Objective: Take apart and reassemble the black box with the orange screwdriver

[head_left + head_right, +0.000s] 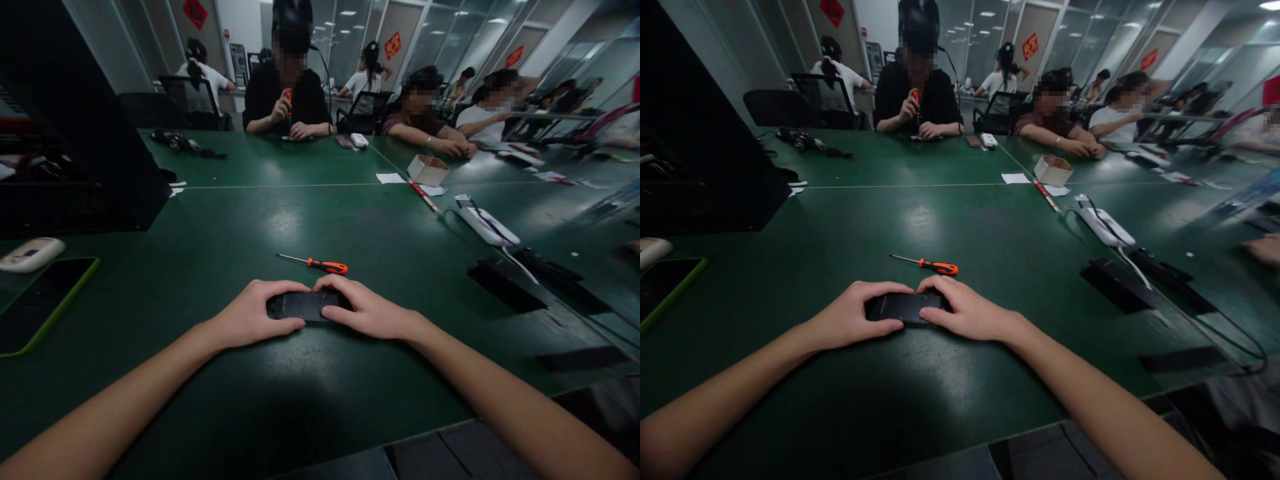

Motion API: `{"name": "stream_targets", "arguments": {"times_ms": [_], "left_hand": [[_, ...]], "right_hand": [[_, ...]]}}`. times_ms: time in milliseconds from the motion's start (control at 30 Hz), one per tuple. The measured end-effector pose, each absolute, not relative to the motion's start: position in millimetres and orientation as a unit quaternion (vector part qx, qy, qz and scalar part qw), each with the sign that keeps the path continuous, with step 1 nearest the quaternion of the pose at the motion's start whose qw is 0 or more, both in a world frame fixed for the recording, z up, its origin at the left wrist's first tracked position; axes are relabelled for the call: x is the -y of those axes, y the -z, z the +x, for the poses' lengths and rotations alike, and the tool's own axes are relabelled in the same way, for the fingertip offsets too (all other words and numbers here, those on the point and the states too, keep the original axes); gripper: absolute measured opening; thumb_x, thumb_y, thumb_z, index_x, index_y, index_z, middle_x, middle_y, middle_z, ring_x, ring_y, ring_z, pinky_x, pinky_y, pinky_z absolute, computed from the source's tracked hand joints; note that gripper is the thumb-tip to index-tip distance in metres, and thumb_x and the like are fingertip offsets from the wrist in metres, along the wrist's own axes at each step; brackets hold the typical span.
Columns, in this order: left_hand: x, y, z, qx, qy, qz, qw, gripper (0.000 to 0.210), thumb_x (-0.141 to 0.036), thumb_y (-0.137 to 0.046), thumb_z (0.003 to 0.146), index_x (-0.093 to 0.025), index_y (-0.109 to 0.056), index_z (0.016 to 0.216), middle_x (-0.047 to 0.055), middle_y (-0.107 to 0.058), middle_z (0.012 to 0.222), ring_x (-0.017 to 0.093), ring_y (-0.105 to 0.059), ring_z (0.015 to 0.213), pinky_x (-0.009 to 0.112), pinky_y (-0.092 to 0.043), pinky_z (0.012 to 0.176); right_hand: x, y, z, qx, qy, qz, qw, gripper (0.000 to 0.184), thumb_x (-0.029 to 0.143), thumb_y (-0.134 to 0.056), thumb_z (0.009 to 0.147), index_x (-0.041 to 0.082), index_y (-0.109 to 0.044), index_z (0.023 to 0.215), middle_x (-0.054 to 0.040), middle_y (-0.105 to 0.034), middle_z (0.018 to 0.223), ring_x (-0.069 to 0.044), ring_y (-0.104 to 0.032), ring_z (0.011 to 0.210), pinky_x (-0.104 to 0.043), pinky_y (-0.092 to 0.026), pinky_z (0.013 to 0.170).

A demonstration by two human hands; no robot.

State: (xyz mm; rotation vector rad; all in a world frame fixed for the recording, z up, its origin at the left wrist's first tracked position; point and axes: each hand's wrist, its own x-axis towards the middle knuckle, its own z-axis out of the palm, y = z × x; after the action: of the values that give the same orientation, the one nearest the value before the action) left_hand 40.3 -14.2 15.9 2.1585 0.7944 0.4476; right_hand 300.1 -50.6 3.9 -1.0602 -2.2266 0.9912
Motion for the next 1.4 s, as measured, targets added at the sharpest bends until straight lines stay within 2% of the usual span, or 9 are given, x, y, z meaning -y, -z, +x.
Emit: {"name": "stream_targets", "arguments": {"times_ms": [133,333,533,800,967,1033,1100,1233,1400], "left_hand": [[14.0,-14.9,39.9,-0.310,-0.177,0.857,0.371,0.049,-0.039,-0.078,0.083,-0.024,-0.070,0.128,0.004,-0.077,0.117,0.024,-0.072,0.099,0.031,-0.052,0.086],[15.1,-13.5,40.5,-0.299,-0.200,0.862,0.358,0.048,-0.040,-0.077,0.084,-0.024,-0.069,0.129,0.005,-0.076,0.120,0.025,-0.072,0.105,0.033,-0.053,0.091],[16.6,-14.5,41.5,-0.276,-0.220,0.867,0.352,0.040,-0.036,-0.072,0.089,-0.023,-0.071,0.127,0.007,-0.075,0.124,0.024,-0.070,0.111,0.035,-0.051,0.101],[20.5,-14.8,46.5,-0.282,-0.228,0.862,0.355,0.038,-0.033,-0.073,0.088,-0.022,-0.070,0.124,0.006,-0.075,0.121,0.024,-0.070,0.108,0.035,-0.052,0.098],[30.3,-12.7,57.7,-0.318,-0.268,0.836,0.358,0.033,-0.033,-0.077,0.085,-0.021,-0.074,0.116,0.007,-0.075,0.116,0.025,-0.070,0.106,0.036,-0.053,0.096],[32.6,-11.7,60.5,-0.325,-0.274,0.832,0.357,0.033,-0.032,-0.078,0.084,-0.021,-0.075,0.115,0.007,-0.075,0.116,0.025,-0.070,0.105,0.036,-0.053,0.097],[33.1,-11.4,61.5,-0.328,-0.273,0.833,0.353,0.033,-0.032,-0.078,0.084,-0.022,-0.076,0.115,0.007,-0.075,0.115,0.025,-0.070,0.106,0.037,-0.053,0.098],[32.0,-12.6,60.3,-0.328,-0.264,0.839,0.345,0.032,-0.033,-0.078,0.084,-0.023,-0.075,0.114,0.007,-0.075,0.116,0.026,-0.070,0.107,0.038,-0.053,0.099],[28.7,-13.4,59.1,-0.334,-0.260,0.844,0.330,0.033,-0.035,-0.078,0.084,-0.023,-0.075,0.115,0.007,-0.075,0.116,0.026,-0.070,0.106,0.039,-0.052,0.097]], "right_hand": [[48.9,-4.1,300.0,0.811,-0.371,-0.381,0.243,0.042,0.043,-0.060,0.098,0.018,-0.055,0.130,-0.0111,-0.064,0.127,-0.022,-0.060,0.117,-0.038,-0.046,0.102],[51.3,-2.8,294.7,0.799,-0.373,-0.392,0.264,0.040,0.040,-0.062,0.096,0.018,-0.059,0.129,-0.0111,-0.066,0.128,-0.022,-0.061,0.116,-0.040,-0.048,0.102],[45.0,0.0,296.2,0.752,-0.427,-0.407,0.296,0.034,0.041,-0.050,0.102,0.017,-0.071,0.112,-0.0083,-0.073,0.113,-0.021,-0.066,0.106,-0.036,-0.050,0.097],[43.9,-6.4,296.4,0.730,-0.468,-0.408,0.285,0.028,0.037,-0.059,0.097,0.018,-0.075,0.109,-0.0067,-0.074,0.113,-0.019,-0.066,0.105,-0.034,-0.050,0.097],[48.9,-2.1,292.4,0.758,-0.387,-0.415,0.322,0.023,0.035,-0.058,0.099,0.019,-0.074,0.102,-0.0049,-0.074,0.102,-0.018,-0.067,0.097,-0.034,-0.050,0.090],[47.5,0.7,292.9,0.761,-0.303,-0.440,0.368,0.023,0.034,-0.056,0.100,0.019,-0.072,0.094,-0.0056,-0.072,0.094,-0.018,-0.066,0.090,-0.035,-0.051,0.086],[42.2,4.5,296.1,0.761,-0.195,-0.474,0.399,0.022,0.033,-0.055,0.100,0.018,-0.071,0.098,-0.0089,-0.070,0.100,-0.021,-0.063,0.097,-0.038,-0.050,0.091],[23.0,13.7,307.8,0.796,-0.091,-0.516,0.304,0.032,0.036,-0.060,0.097,0.018,-0.065,0.124,-0.0140,-0.064,0.121,-0.028,-0.056,0.111,-0.047,-0.047,0.099],[2.4,-9.0,319.4,0.833,-0.120,-0.488,0.232,0.025,0.032,-0.054,0.100,0.014,-0.069,0.110,-0.0112,-0.065,0.105,-0.022,-0.061,0.096,-0.036,-0.050,0.087]]}}
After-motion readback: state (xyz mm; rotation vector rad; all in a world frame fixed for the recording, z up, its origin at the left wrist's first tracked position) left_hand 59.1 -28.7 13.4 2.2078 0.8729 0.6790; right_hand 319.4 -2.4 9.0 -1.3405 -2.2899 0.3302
